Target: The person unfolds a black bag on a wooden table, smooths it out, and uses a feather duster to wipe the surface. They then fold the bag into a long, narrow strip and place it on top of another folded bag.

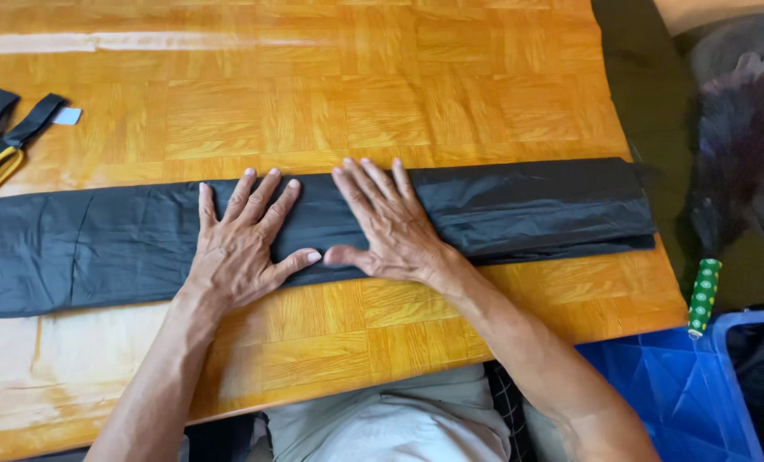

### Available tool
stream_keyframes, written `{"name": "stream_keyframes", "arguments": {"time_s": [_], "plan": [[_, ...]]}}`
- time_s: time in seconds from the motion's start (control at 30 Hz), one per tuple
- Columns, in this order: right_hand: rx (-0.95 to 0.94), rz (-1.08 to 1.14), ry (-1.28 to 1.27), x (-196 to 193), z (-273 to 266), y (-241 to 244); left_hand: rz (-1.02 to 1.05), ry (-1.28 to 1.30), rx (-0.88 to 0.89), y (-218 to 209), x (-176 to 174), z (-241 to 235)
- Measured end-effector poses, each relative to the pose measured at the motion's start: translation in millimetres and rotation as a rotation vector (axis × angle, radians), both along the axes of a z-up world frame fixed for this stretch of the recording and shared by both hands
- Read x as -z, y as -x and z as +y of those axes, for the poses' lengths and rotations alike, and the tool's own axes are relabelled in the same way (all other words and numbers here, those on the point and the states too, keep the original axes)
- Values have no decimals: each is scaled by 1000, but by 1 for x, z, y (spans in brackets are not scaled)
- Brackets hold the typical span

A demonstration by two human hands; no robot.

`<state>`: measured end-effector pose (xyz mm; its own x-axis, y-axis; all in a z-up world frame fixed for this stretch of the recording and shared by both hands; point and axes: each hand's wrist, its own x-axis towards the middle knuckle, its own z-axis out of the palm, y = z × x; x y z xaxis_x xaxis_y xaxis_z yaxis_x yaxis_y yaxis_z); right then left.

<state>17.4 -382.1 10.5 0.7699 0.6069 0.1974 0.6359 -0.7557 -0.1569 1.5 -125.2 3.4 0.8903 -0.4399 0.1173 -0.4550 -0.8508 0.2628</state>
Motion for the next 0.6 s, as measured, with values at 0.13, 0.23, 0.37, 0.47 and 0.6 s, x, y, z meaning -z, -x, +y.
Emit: {"name": "stream_keyframes", "arguments": {"time_s": [0.13,0.23,0.37,0.47,0.6], "plan": [[145,35,-26,7,-53,3,23,-95,-43,2,-6,-3],[324,88,9,6,-74,9,50,-122,-55,-1,-12,-11],[379,7,20,10,-70,14,70,-127,-61,-7,-38,-57],[400,-8,5,15,-70,13,-13,-74,109,-14,-37,-109],[476,57,-63,25,-77,10,26,7,306,-31,-1,-148]]}}
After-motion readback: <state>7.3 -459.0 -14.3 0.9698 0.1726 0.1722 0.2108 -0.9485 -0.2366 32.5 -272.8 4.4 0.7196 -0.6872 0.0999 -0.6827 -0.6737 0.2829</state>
